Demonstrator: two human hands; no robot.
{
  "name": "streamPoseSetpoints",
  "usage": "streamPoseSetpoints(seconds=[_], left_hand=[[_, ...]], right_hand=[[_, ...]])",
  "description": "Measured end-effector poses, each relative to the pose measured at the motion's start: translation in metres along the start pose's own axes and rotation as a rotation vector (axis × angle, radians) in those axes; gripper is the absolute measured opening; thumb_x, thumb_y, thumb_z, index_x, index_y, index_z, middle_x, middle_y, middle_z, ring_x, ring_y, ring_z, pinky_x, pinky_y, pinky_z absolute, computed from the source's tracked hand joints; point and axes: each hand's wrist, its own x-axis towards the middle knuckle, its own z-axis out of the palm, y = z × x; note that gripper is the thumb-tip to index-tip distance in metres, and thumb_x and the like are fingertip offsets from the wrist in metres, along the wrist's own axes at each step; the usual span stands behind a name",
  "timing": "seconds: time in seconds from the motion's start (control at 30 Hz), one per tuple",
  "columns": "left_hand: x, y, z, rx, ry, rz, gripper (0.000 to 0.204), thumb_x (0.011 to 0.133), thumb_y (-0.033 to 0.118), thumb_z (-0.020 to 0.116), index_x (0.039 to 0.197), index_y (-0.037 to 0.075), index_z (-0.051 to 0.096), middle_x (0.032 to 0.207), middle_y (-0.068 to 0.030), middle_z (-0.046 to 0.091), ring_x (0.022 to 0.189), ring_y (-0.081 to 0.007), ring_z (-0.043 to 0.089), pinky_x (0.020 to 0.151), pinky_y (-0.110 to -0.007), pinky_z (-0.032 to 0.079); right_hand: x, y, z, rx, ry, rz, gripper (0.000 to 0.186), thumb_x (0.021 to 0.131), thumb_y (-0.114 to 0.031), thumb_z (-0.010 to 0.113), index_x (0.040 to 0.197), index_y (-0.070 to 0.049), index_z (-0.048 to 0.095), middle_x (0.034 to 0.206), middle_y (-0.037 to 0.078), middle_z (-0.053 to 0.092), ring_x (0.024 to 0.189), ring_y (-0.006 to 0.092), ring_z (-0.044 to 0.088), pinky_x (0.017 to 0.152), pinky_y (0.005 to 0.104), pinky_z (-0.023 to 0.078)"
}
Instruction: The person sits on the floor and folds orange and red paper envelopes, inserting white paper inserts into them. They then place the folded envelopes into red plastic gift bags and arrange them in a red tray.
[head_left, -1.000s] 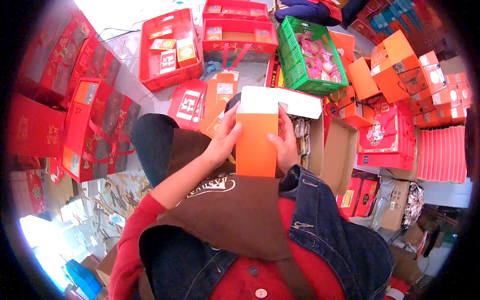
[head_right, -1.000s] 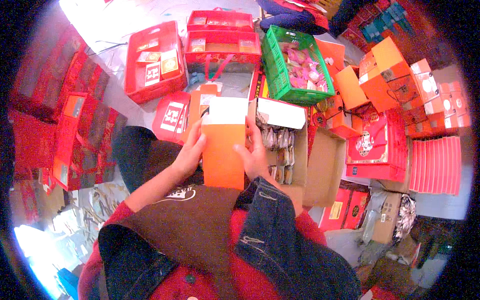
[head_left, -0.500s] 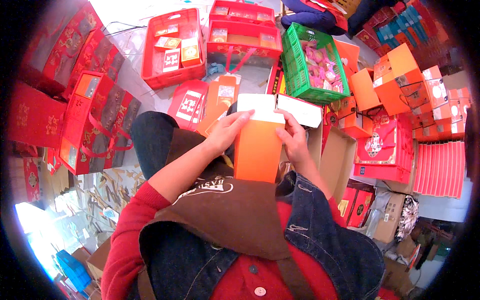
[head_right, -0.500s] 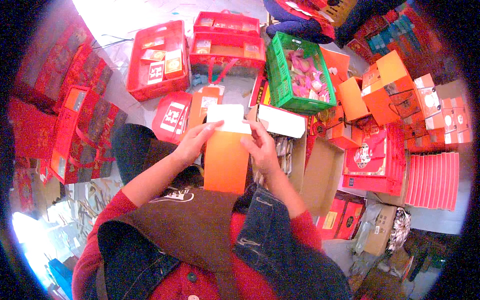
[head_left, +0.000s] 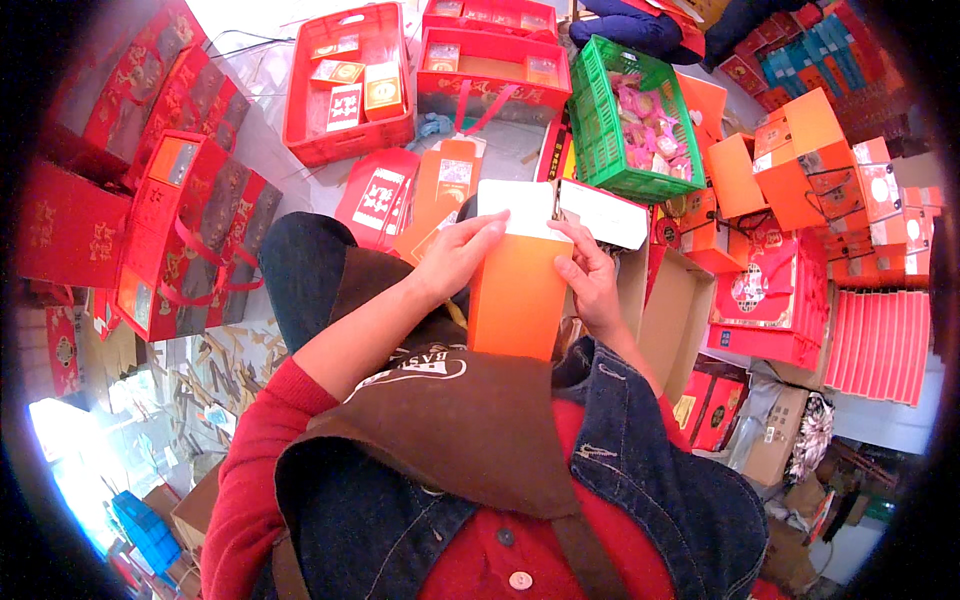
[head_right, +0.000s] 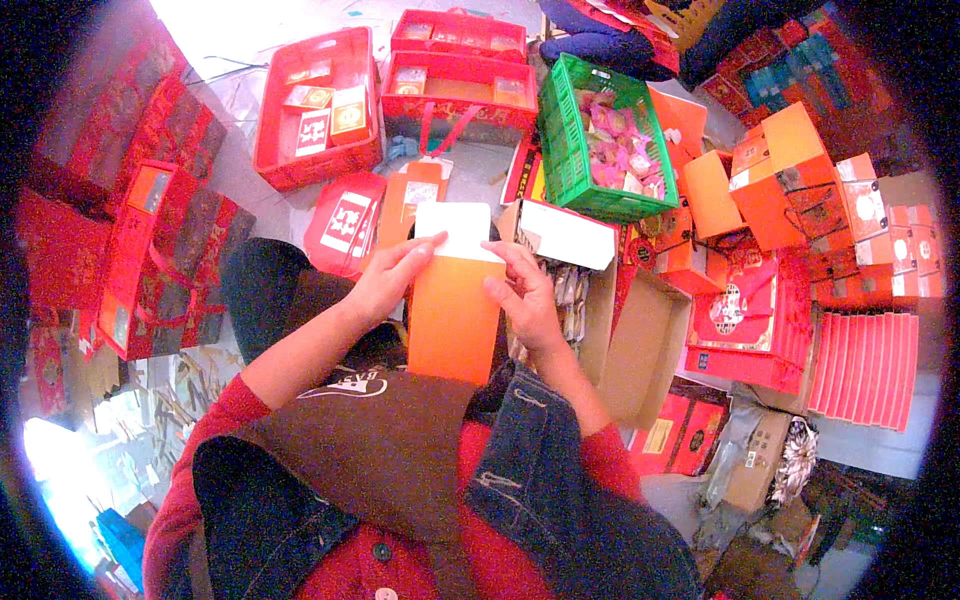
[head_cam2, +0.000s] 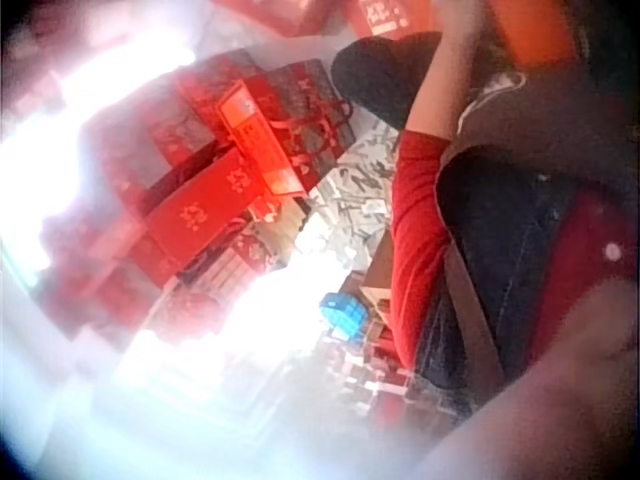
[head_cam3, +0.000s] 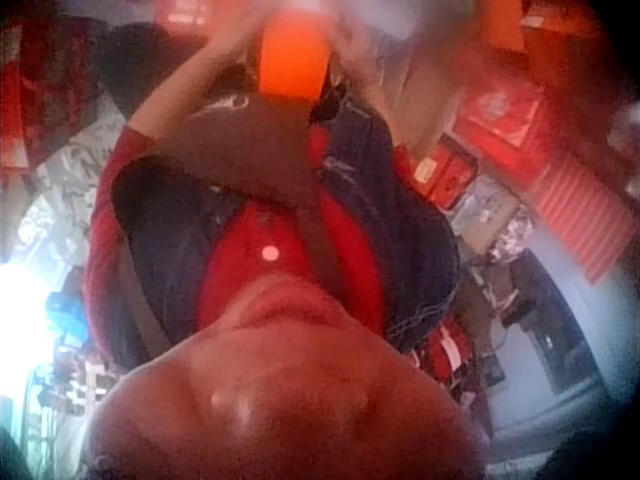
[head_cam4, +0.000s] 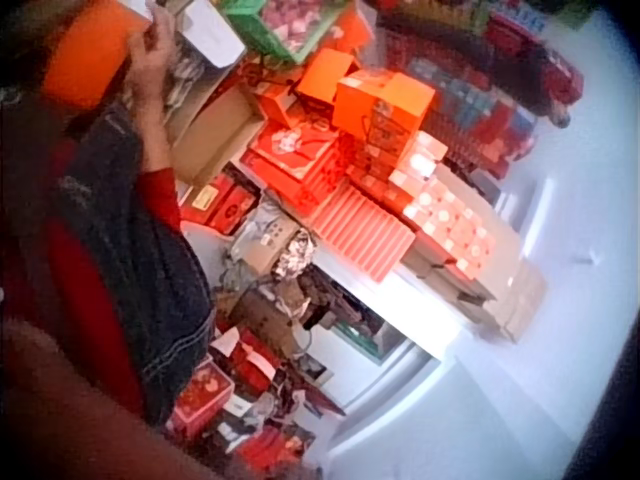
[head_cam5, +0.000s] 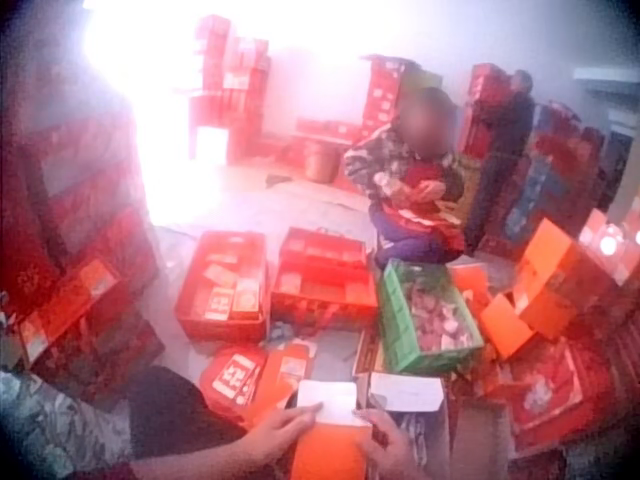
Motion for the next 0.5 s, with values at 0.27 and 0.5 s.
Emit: streamPoseSetpoints(seconds=[0.27, 0.5], left_hand=[[0.003, -0.006, 0.001, -0.033, 0.008, 0.001, 0.045, 0.096, 0.028, 0.046, 0.129, -0.002, 0.046, 0.126, -0.0114, 0.054, 0.116, -0.0147, 0.048, 0.099, -0.027, 0.037], [0.002, -0.006, 0.001, -0.043, -0.006, -0.008, 0.044, 0.096, 0.029, 0.046, 0.129, -0.001, 0.048, 0.125, -0.0107, 0.054, 0.115, -0.0150, 0.048, 0.098, -0.027, 0.036]], right_hand=[[-0.007, 0.021, 0.018, 0.263, 0.228, 0.104, 0.031, 0.090, -0.012, 0.053, 0.118, 0.002, 0.051, 0.113, 0.005, 0.055, 0.104, 0.0138, 0.052, 0.092, 0.0275, 0.039], [0.000, 0.023, 0.008, 0.057, 0.068, 0.143, 0.025, 0.094, -0.019, 0.049, 0.112, -0.001, 0.053, 0.104, 0.004, 0.056, 0.096, 0.0124, 0.051, 0.086, 0.0266, 0.041]])
